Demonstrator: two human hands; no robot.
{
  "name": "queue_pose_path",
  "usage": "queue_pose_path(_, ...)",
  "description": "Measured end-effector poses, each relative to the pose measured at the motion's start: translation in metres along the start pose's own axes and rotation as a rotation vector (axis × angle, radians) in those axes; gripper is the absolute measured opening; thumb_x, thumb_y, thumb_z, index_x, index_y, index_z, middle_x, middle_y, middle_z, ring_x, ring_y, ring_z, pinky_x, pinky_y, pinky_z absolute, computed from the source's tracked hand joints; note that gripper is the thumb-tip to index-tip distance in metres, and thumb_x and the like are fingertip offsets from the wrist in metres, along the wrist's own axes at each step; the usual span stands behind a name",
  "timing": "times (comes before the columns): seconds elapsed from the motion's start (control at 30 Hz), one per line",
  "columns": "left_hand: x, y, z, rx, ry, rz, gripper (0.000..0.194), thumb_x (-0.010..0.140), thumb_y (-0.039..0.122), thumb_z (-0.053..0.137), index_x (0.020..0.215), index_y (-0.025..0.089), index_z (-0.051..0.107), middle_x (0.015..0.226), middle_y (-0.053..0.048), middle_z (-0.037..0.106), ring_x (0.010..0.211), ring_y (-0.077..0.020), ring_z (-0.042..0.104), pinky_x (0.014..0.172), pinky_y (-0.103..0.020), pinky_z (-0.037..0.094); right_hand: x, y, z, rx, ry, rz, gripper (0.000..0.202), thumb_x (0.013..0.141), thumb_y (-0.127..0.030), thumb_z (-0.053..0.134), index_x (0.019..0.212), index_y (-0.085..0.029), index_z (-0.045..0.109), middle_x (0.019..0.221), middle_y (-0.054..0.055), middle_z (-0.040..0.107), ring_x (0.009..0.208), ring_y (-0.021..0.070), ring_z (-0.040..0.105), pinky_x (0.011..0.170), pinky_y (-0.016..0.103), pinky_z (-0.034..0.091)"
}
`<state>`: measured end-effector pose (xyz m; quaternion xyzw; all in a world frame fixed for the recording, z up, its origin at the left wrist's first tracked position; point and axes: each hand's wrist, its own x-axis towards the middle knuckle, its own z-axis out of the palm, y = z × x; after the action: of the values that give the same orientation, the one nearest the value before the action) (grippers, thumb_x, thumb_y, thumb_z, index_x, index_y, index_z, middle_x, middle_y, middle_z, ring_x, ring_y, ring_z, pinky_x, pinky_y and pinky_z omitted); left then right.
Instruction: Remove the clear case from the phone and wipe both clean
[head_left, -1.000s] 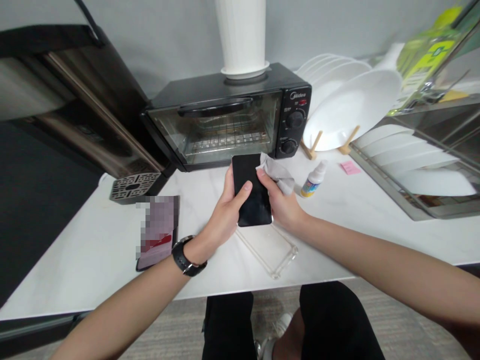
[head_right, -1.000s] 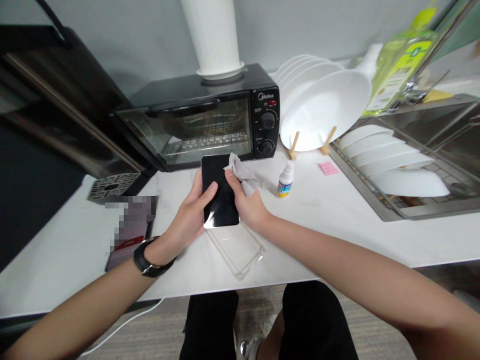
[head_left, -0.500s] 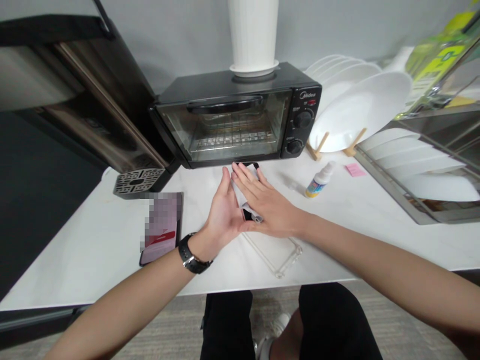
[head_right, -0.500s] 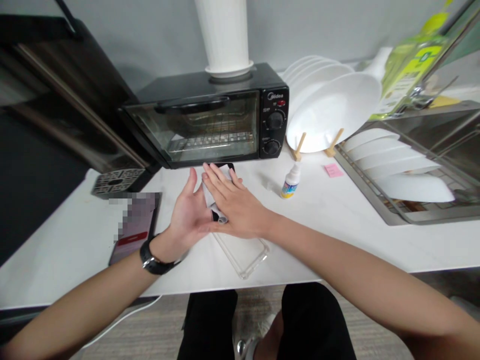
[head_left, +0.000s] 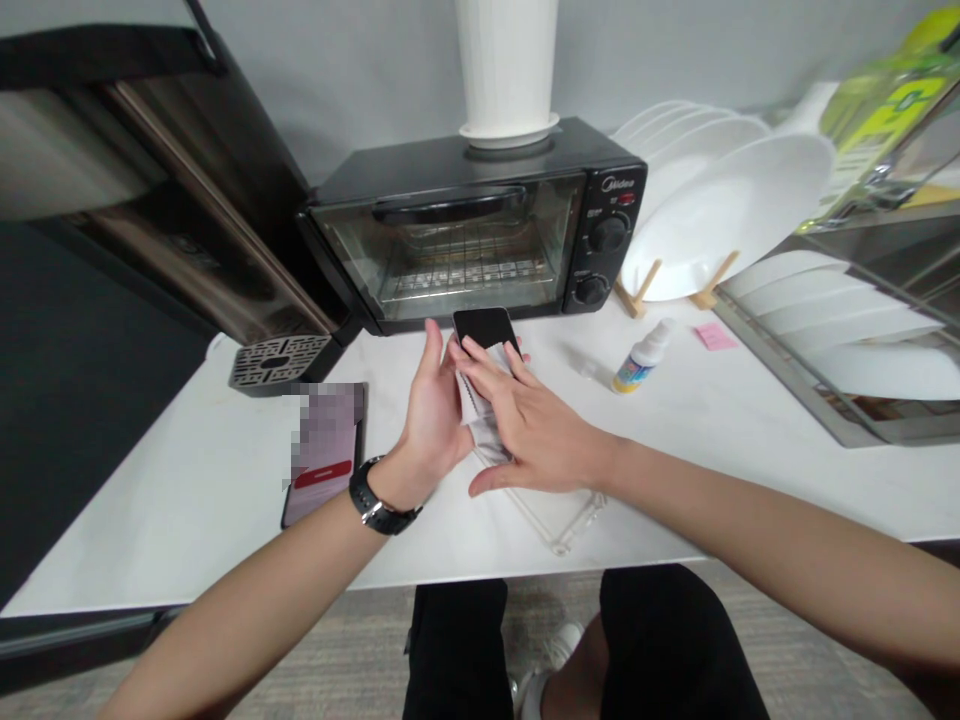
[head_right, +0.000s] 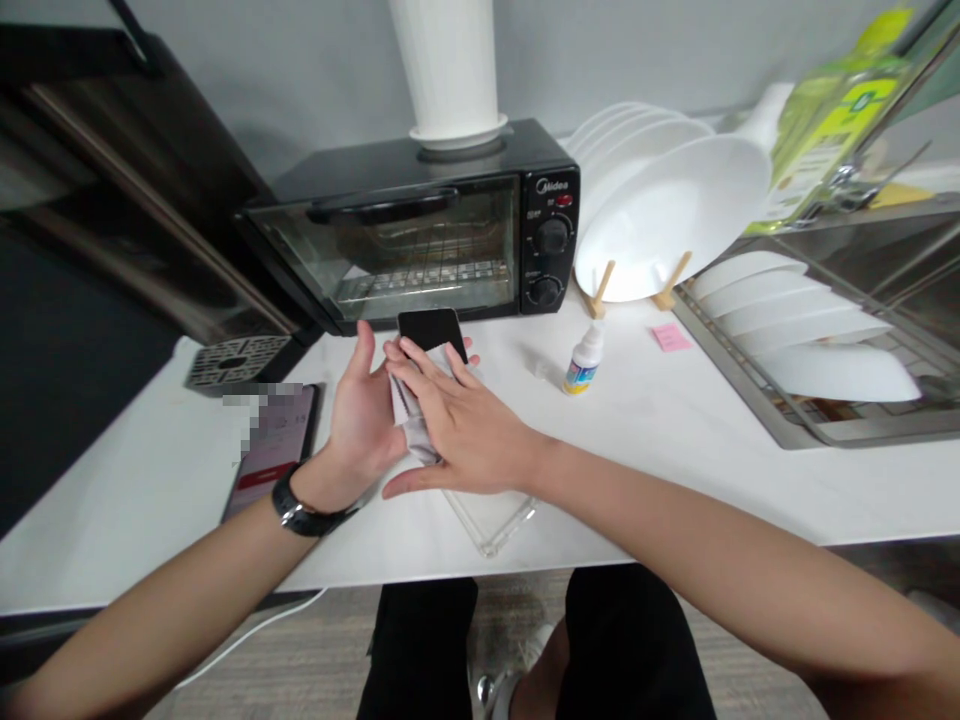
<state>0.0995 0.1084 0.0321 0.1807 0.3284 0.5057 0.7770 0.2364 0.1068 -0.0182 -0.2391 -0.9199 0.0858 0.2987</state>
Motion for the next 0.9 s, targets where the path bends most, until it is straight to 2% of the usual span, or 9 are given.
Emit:
queue_pose_path(0.1, -0.001, 0.003, -0.003, -0.001, 0.009, 0.023, 0.071, 0.102, 0.073, 0.038, 0.148, 0.023, 0.056, 0.13, -0.012, 0.075, 0.128, -0.0357, 0.069, 0.113, -0.057, 0.051, 0.001, -0.003, -0.005, -0.019, -0.022, -0.008, 0.103, 0.092, -0.081, 0.052, 0.158, -0.004, 0.032, 0.174, 0.029, 0.015, 0.166, 0.0329, 0.003, 0.132, 0.064, 0.006)
queue_pose_path(0.2, 0.001, 0.005, -0.008, 0.005, 0.086, 0.047, 0.068, 0.103, 0.07, 0.039, 0.152, 0.026, 0.05, 0.131, -0.01, 0.075, 0.128, -0.034, 0.069, 0.114, -0.057, 0.05, 0.002, -0.002, -0.011, -0.127, -0.06, 0.001, 0.1, 0.093, -0.084, 0.044, 0.156, -0.006, 0.042, 0.176, 0.024, 0.014, 0.166, 0.0347, 0.002, 0.132, 0.065, 0.005)
queue_pose_path(0.3, 0.001, 0.003, -0.008, 0.017, 0.096, 0.063, 0.064, 0.104, 0.066, 0.04, 0.156, 0.028, 0.047, 0.135, -0.008, 0.073, 0.132, -0.0336, 0.066, 0.117, -0.055, 0.048, 0.0, 0.005, -0.012, -0.215, -0.043, 0.169, 0.099, 0.096, -0.084, 0.031, 0.163, -0.011, 0.037, 0.177, 0.02, 0.014, 0.166, 0.0378, 0.001, 0.13, 0.069, 0.007)
queue_pose_path(0.43, -0.001, -0.008, -0.005, 0.066, -0.053, -0.029, 0.063, 0.105, 0.059, 0.046, 0.157, 0.025, 0.048, 0.146, -0.009, 0.068, 0.141, -0.0352, 0.059, 0.123, -0.054, 0.042, -0.002, 0.017, -0.008, -0.273, 0.027, 0.442, 0.105, 0.1, -0.081, 0.022, 0.167, 0.001, 0.018, 0.176, 0.027, 0.006, 0.165, 0.04, -0.002, 0.13, 0.07, 0.008)
queue_pose_path(0.53, 0.002, -0.014, -0.009, 0.063, -0.08, -0.062, 0.066, 0.102, 0.065, 0.046, 0.154, 0.024, 0.053, 0.145, -0.01, 0.068, 0.144, -0.0365, 0.056, 0.125, -0.056, 0.039, -0.002, 0.014, -0.002, -0.235, -0.016, 0.319, 0.115, 0.096, -0.086, 0.024, 0.167, 0.004, 0.012, 0.175, 0.03, 0.002, 0.165, 0.039, -0.004, 0.13, 0.068, 0.008)
queue_pose_path(0.6, 0.007, -0.012, -0.014, 0.036, -0.021, -0.06, 0.074, 0.099, 0.072, 0.046, 0.151, 0.02, 0.057, 0.14, -0.012, 0.071, 0.144, -0.0388, 0.056, 0.124, -0.056, 0.041, -0.003, 0.008, 0.001, -0.176, -0.098, 0.136, 0.121, 0.091, -0.091, 0.027, 0.167, 0.002, 0.012, 0.175, 0.028, 0.008, 0.166, 0.0367, 0.003, 0.132, 0.063, 0.01)
queue_pose_path(0.67, 0.01, -0.009, -0.017, 0.019, 0.052, -0.054, 0.08, 0.096, 0.075, 0.047, 0.149, 0.016, 0.059, 0.135, -0.014, 0.074, 0.143, -0.0408, 0.056, 0.122, -0.055, 0.044, -0.004, 0.005, 0.002, -0.134, -0.146, 0.047, 0.122, 0.089, -0.092, 0.031, 0.168, -0.001, 0.011, 0.175, 0.026, 0.014, 0.165, 0.0347, 0.011, 0.133, 0.059, 0.015)
queue_pose_path(0.77, 0.009, -0.008, -0.015, 0.02, 0.048, 0.006, 0.072, 0.101, 0.068, 0.046, 0.152, 0.019, 0.056, 0.139, -0.011, 0.072, 0.143, -0.0387, 0.056, 0.123, -0.054, 0.044, -0.006, 0.012, -0.001, -0.147, -0.115, 0.163, 0.11, 0.096, -0.085, 0.032, 0.17, -0.007, 0.008, 0.175, 0.025, 0.015, 0.165, 0.0355, 0.015, 0.132, 0.061, 0.02)
queue_pose_path(0.9, 0.001, -0.015, -0.007, 0.034, -0.089, 0.022, 0.058, 0.106, 0.054, 0.048, 0.157, 0.027, 0.05, 0.151, -0.003, 0.065, 0.15, -0.0328, 0.05, 0.128, -0.051, 0.037, -0.005, 0.025, -0.009, -0.199, -0.026, 0.291, 0.108, 0.098, -0.082, 0.029, 0.17, -0.006, 0.0, 0.176, 0.025, 0.003, 0.165, 0.0388, 0.002, 0.131, 0.067, 0.013)
